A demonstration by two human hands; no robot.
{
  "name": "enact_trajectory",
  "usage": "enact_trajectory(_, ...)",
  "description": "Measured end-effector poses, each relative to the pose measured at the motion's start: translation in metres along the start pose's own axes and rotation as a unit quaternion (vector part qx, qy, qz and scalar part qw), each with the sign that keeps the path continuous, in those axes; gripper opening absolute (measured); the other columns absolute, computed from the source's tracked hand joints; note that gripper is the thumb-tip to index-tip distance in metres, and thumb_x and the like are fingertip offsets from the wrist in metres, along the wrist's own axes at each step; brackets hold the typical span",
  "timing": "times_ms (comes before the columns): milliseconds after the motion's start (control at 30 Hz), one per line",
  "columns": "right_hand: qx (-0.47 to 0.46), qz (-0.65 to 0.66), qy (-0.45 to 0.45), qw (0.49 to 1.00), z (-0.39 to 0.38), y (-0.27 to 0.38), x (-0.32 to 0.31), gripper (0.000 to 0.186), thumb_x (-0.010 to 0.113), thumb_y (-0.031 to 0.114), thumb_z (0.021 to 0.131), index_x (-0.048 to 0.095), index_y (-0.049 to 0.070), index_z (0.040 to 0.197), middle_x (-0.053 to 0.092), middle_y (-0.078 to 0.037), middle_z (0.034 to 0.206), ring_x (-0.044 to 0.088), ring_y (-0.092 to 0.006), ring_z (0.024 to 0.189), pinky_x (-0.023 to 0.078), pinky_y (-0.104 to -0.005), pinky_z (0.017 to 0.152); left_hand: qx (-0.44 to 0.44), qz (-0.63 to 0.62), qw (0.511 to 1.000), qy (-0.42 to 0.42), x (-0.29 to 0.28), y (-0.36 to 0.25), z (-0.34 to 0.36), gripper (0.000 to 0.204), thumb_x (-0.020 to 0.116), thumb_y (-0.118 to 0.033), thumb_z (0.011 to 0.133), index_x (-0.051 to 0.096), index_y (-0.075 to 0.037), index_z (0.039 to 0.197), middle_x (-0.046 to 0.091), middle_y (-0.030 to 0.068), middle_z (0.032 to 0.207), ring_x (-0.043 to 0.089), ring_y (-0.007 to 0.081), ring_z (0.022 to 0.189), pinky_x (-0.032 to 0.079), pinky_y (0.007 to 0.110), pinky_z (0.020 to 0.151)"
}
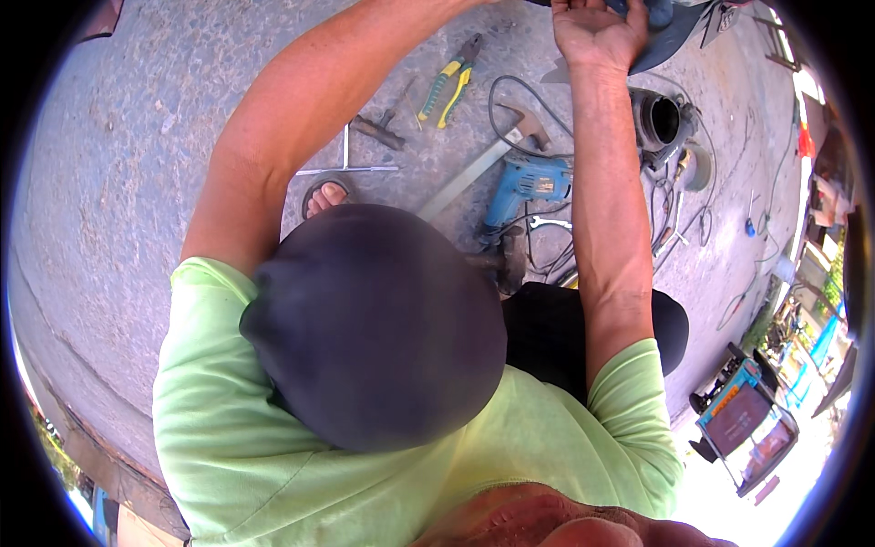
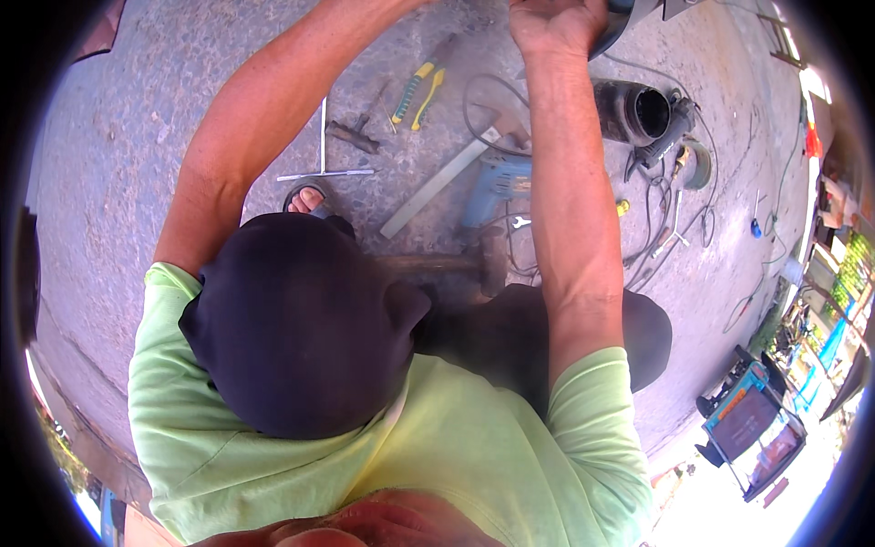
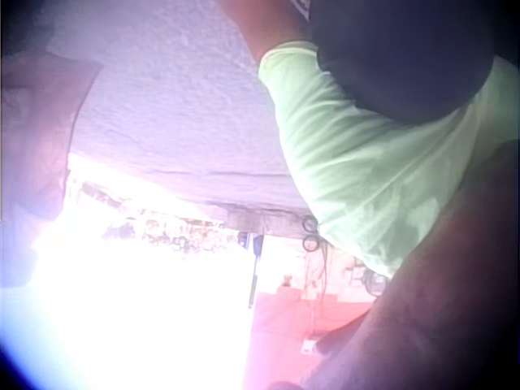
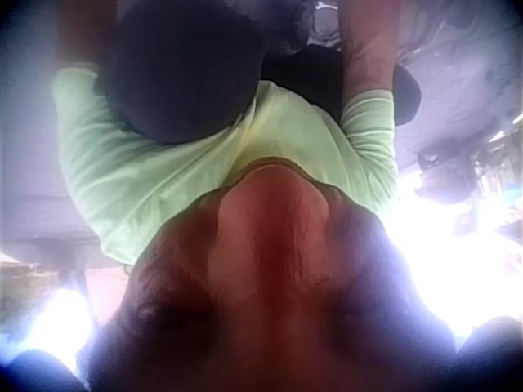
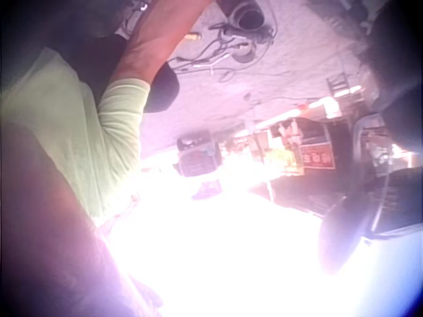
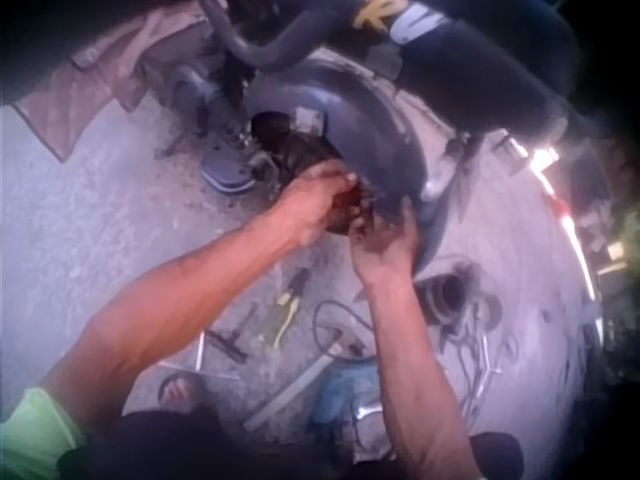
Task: The person works on a mechanical component by hand, sorting through metal debris and fasteners in a tray, then picking out and handling specific small components.
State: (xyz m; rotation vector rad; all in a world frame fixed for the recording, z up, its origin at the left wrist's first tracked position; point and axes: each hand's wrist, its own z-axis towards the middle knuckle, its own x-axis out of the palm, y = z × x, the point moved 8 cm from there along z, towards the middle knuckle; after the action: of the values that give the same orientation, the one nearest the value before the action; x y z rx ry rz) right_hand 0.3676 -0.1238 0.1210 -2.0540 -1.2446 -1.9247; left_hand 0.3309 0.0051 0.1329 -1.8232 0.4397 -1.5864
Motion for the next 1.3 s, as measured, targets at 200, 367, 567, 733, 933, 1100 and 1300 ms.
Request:
enact_trajectory(200,-0.013,-0.012,0.002,1.0,0.006,0.006,-0.01,0.047,0.068,0.045,0.096,0.061,0.008,0.125,0.067,-0.011,0.117,0.064,-0.0241,0.102,0.053,-0.0344,0.079,0.011,0.019,0.998,-0.053,-0.008,0.002,0.001,0.017,0.06,-0.008,0.102,0.062,-0.005,0.119,0.07,0.0117,0.098,0.07,0.0251,0.086,0.06,0.037,0.071)
enact_trajectory(367,-0.014,-0.022,-0.007,1.0,0.005,0.006,-0.008,0.048,0.067,0.046,0.096,0.061,0.008,0.125,0.068,-0.011,0.118,0.065,-0.0247,0.103,0.053,-0.0351,0.081,0.03,0.033,0.995,-0.085,-0.015,0.003,0.003,0.017,0.06,-0.008,0.102,0.063,-0.004,0.118,0.071,0.0119,0.098,0.071,0.0247,0.085,0.059,0.036,0.069)
enact_trajectory(567,-0.004,-0.04,0.014,0.999,0.001,0.003,-0.002,0.05,0.069,0.045,0.096,0.06,0.006,0.126,0.068,-0.013,0.119,0.066,-0.0253,0.102,0.054,-0.0335,0.08,0.031,0.025,0.999,-0.028,-0.008,0.001,0.014,0.012,0.06,-0.008,0.102,0.064,-0.004,0.113,0.071,0.0107,0.092,0.07,0.0234,0.08,0.059,0.034,0.067)
enact_trajectory(733,0.002,-0.03,0.021,0.999,0.001,0.003,-0.002,0.048,0.068,0.044,0.097,0.06,0.005,0.125,0.069,-0.013,0.117,0.066,-0.0251,0.102,0.054,-0.0327,0.079,0.026,0.04,0.998,-0.032,-0.002,-0.002,0.007,0.008,0.06,-0.009,0.102,0.064,-0.005,0.108,0.071,0.0105,0.089,0.07,0.0226,0.077,0.058,0.033,0.065)
enact_trajectory(933,-0.013,-0.032,-0.001,0.999,0.001,0.005,-0.005,0.048,0.067,0.045,0.098,0.06,0.004,0.123,0.069,-0.012,0.113,0.066,-0.0241,0.101,0.053,-0.0316,0.078,0.029,0.058,0.998,-0.005,0.002,0.0,0.006,0.008,0.06,-0.01,0.102,0.064,-0.005,0.106,0.07,0.0104,0.088,0.07,0.022,0.075,0.058,0.032,0.064)
enact_trajectory(1100,0.002,-0.059,0.023,0.998,0.002,0.004,-0.003,0.05,0.066,0.047,0.099,0.06,0.003,0.123,0.07,-0.011,0.113,0.065,-0.0226,0.099,0.052,-0.0308,0.079,0.033,0.074,0.997,-0.004,0.006,-0.003,0.003,0.009,0.061,-0.011,0.102,0.065,-0.004,0.106,0.071,0.0097,0.088,0.069,0.0206,0.075,0.058,0.031,0.063)
enact_trajectory(1300,-0.003,-0.053,0.011,0.999,0.0,0.004,-0.003,0.05,0.065,0.048,0.099,0.062,0.004,0.123,0.07,-0.009,0.113,0.065,-0.0218,0.098,0.051,-0.0294,0.078,0.029,0.103,0.994,-0.002,0.01,-0.004,-0.001,0.008,0.063,-0.013,0.101,0.067,-0.005,0.103,0.071,0.0083,0.087,0.068,0.0186,0.072,0.056,0.03,0.062)
